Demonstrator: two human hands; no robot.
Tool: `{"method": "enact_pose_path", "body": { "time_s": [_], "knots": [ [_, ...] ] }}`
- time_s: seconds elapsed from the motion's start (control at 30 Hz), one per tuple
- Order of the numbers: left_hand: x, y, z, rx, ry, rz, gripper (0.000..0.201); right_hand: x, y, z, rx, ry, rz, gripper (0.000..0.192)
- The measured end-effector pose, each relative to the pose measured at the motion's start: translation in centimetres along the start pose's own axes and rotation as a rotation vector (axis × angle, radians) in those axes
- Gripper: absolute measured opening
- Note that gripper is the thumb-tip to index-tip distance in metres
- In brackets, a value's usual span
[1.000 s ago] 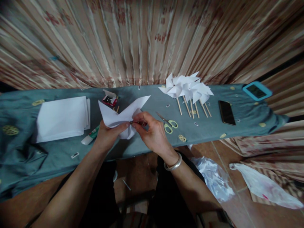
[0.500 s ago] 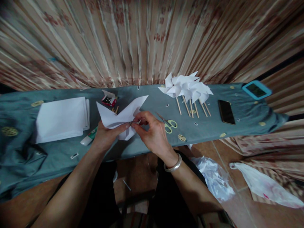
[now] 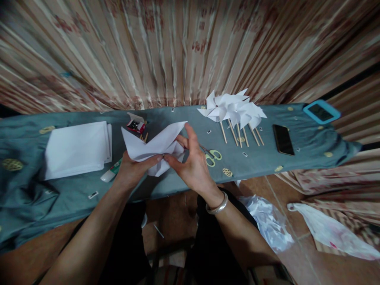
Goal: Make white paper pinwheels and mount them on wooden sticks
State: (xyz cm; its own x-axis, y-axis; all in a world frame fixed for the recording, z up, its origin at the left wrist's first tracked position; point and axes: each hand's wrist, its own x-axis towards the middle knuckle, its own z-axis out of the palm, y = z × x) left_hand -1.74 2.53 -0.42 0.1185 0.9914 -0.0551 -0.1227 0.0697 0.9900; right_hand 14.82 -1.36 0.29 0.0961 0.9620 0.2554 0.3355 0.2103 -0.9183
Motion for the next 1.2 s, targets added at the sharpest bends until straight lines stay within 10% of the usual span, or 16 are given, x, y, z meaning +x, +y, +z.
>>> {"method": "enact_pose_path", "body": {
  "time_s": [1.2],
  "knots": [
    [-0.2, -0.3, 0.0, -0.006, -0.014, -0.042, 0.021, 0.3, -0.2, 0.5, 0.341, -0.063, 0.296, 0.086]
  ]
}}
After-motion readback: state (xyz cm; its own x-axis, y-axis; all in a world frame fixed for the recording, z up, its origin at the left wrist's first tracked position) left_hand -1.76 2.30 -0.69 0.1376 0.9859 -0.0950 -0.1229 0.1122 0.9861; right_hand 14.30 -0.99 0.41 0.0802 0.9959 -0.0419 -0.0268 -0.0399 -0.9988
